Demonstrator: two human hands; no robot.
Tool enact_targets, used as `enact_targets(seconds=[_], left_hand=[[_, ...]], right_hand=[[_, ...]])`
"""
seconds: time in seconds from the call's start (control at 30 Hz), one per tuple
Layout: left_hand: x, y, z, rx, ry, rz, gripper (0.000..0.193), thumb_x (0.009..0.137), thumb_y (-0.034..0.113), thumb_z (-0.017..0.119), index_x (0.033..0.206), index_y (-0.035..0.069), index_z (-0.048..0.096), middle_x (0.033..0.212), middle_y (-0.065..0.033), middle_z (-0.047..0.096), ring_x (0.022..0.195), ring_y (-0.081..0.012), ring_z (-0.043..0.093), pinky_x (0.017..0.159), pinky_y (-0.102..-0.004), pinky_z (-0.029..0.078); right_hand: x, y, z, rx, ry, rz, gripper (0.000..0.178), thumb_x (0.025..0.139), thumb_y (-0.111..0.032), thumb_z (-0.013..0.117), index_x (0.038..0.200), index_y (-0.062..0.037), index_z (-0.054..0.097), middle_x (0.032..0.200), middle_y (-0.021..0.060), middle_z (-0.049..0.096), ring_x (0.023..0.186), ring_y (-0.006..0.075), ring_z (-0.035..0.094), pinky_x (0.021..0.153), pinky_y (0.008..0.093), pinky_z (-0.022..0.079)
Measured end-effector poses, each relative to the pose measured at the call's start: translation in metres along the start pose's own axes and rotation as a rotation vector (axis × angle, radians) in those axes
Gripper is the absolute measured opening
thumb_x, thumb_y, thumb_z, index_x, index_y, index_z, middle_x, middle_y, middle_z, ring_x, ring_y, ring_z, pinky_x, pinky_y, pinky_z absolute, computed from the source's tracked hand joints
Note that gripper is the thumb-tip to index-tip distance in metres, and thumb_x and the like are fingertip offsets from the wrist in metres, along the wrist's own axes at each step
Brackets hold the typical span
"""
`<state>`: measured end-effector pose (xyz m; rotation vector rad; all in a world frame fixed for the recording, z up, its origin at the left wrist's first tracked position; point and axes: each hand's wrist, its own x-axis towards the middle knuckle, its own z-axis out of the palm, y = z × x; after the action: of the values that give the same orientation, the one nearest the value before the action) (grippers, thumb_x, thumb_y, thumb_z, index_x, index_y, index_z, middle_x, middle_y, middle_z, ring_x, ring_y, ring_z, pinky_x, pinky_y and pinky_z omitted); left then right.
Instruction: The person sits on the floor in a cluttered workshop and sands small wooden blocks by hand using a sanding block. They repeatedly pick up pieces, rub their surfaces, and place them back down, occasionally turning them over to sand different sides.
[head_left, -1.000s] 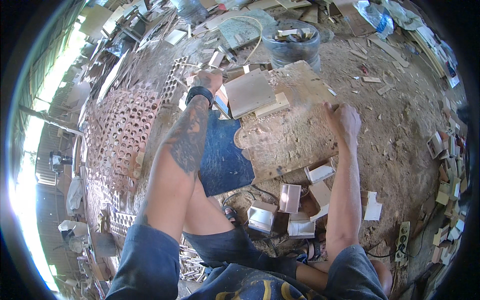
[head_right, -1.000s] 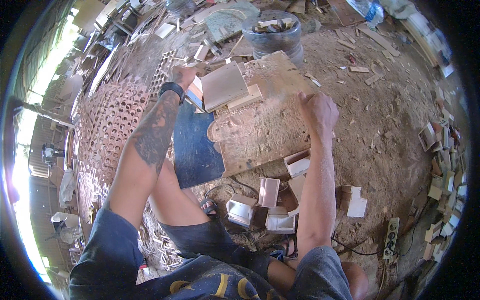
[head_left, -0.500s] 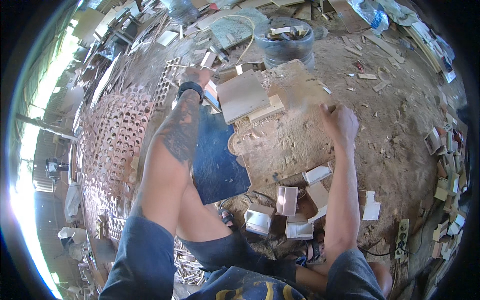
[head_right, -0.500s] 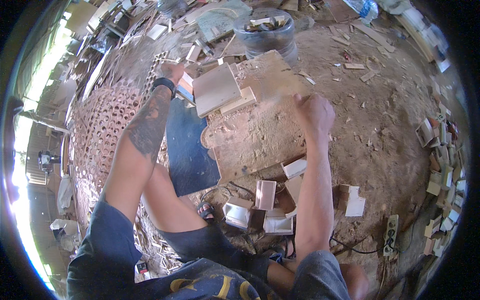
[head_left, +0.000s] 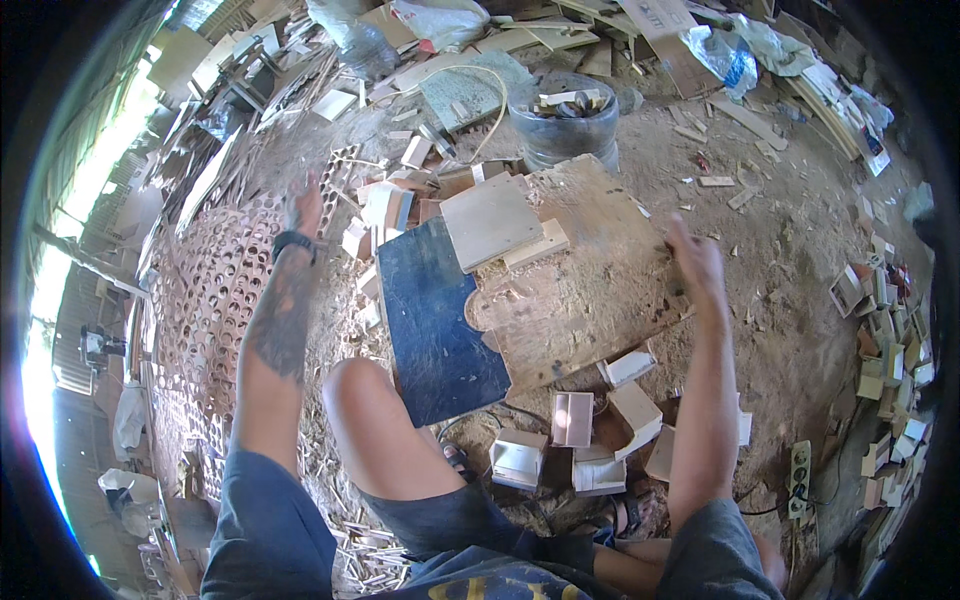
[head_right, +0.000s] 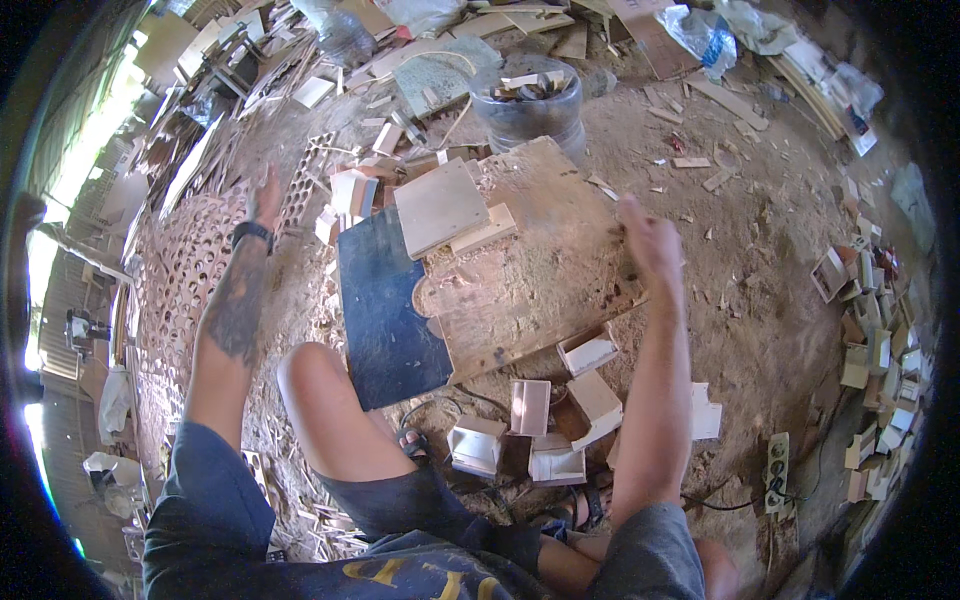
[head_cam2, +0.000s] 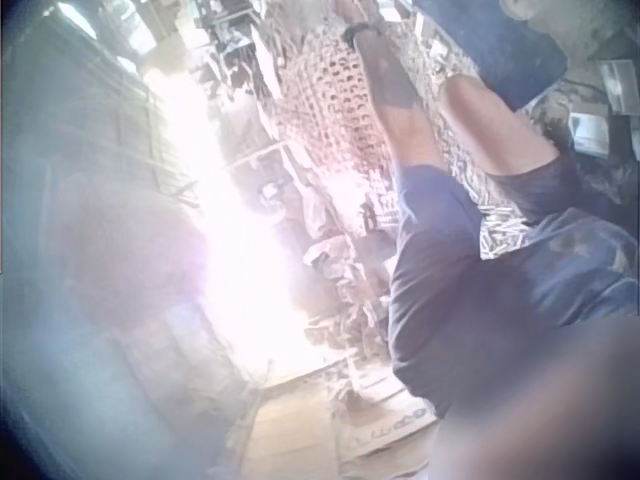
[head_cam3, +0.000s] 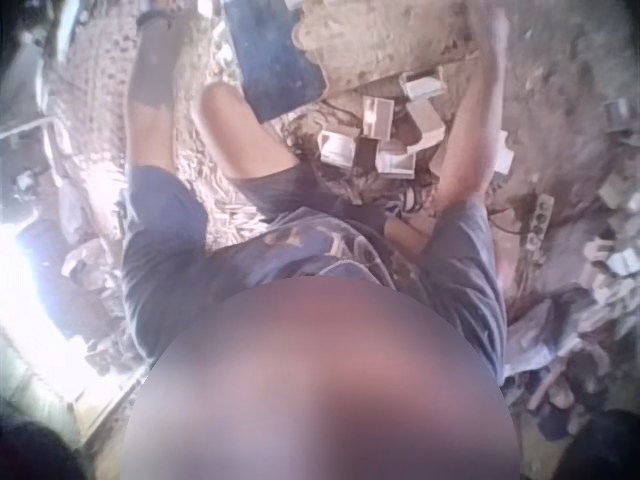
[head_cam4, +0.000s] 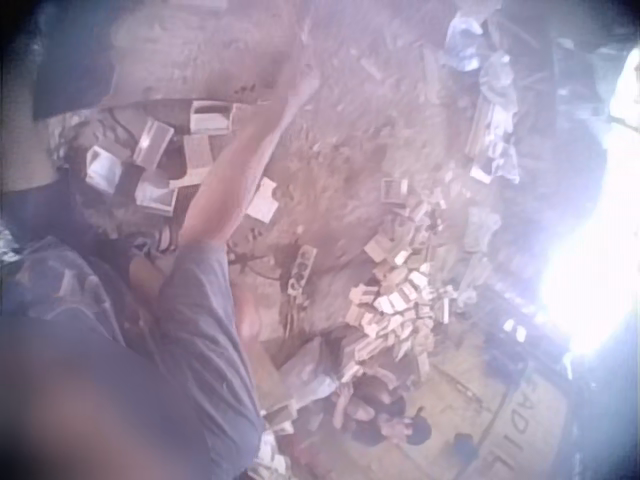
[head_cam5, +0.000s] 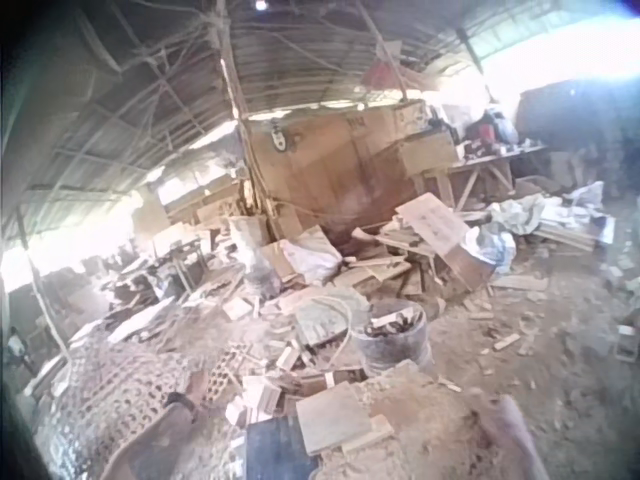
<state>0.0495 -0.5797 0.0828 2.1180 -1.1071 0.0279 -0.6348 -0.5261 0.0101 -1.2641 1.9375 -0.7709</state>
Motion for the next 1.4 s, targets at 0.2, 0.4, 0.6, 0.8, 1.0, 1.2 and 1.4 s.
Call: enact_targets(seconds=[0.2, 0.4, 0.6, 0.8, 1.0, 1.2, 1.4], left_hand=[[-0.068, -0.070, -0.091, -0.005, -0.386, 0.111, 0.048, 0.090, 0.036, 0.070, 0.119, 0.000, 0.062, 0.115, -0.0118, 0.065, 0.106, -0.0196, 0.058, 0.095, -0.0330, 0.044], [-0.129, -0.020, -0.101, -0.263, -0.435, 0.275, 0.037, 0.091, 0.024, 0.071, 0.117, -0.001, 0.063, 0.112, -0.0093, 0.064, 0.104, -0.0162, 0.056, 0.093, -0.0293, 0.045], [-0.220, 0.136, -0.121, -0.318, -0.537, 0.411, 0.045, 0.090, 0.030, 0.071, 0.124, 0.002, 0.060, 0.123, -0.0109, 0.061, 0.114, -0.0206, 0.056, 0.097, -0.0352, 0.045], [-0.317, 0.226, -0.100, -0.300, -0.652, 0.660, 0.078, 0.080, 0.052, 0.076, 0.134, 0.001, 0.051, 0.132, -0.0179, 0.055, 0.126, -0.0252, 0.052, 0.102, -0.0390, 0.045], [-0.358, 0.264, -0.065, -0.529, -0.612, 0.622, 0.091, 0.082, 0.055, 0.074, 0.148, 0.007, 0.034, 0.139, -0.0198, 0.048, 0.123, -0.0319, 0.053, 0.098, -0.0414, 0.048], [-0.314, 0.201, -0.099, -0.742, -0.714, 0.108, 0.088, 0.086, 0.047, 0.072, 0.149, 0.001, 0.029, 0.133, -0.0217, 0.046, 0.118, -0.0266, 0.055, 0.092, -0.0314, 0.051], [-0.327, 0.164, -0.113, -0.958, -0.426, 0.112, 0.092, 0.082, 0.032, 0.081, 0.146, -0.005, 0.026, 0.132, -0.0203, 0.048, 0.113, -0.0245, 0.058, 0.090, -0.0297, 0.052]], right_hand=[[-0.018, 0.194, -0.057, -0.765, -0.102, 0.134, 0.111, 0.063, -0.060, 0.083, 0.145, 0.0003, 0.039, 0.122, 0.0239, 0.064, 0.115, 0.0305, 0.063, 0.099, 0.0395, 0.048], [-0.070, 0.267, -0.059, -0.742, -0.178, 0.373, 0.059, 0.061, -0.029, 0.083, 0.112, -0.0020, 0.070, 0.115, 0.0199, 0.068, 0.110, 0.0344, 0.065, 0.092, 0.0402, 0.053], [-0.058, 0.205, -0.098, -0.457, 0.090, 0.203, 0.041, 0.076, -0.041, 0.069, 0.090, -0.0031, 0.075, 0.097, 0.0231, 0.071, 0.097, 0.0347, 0.069, 0.082, 0.0419, 0.053], [-0.052, 0.034, -0.124, 0.366, 0.227, -0.311, 0.066, 0.086, -0.053, 0.063, 0.121, 0.0028, 0.062, 0.105, 0.0121, 0.067, 0.093, 0.0206, 0.064, 0.077, 0.0348, 0.052], [-0.124, -0.108, -0.024, 1.061, -0.322, -0.061, 0.053, 0.093, -0.036, 0.054, 0.129, 0.0037, 0.050, 0.120, 0.0205, 0.055, 0.105, 0.0298, 0.061, 0.080, 0.0469, 0.058], [-0.168, -0.138, 0.052, 1.135, -0.715, 0.086, 0.044, 0.099, -0.027, 0.043, 0.128, 0.0063, 0.045, 0.119, 0.0251, 0.056, 0.108, 0.0345, 0.061, 0.089, 0.0499, 0.057], [-0.231, -0.142, 0.141, 1.448, -0.889, 0.484, 0.042, 0.103, -0.020, 0.030, 0.128, 0.0094, 0.045, 0.121, 0.0250, 0.054, 0.103, 0.0345, 0.063, 0.088, 0.0475, 0.058]])
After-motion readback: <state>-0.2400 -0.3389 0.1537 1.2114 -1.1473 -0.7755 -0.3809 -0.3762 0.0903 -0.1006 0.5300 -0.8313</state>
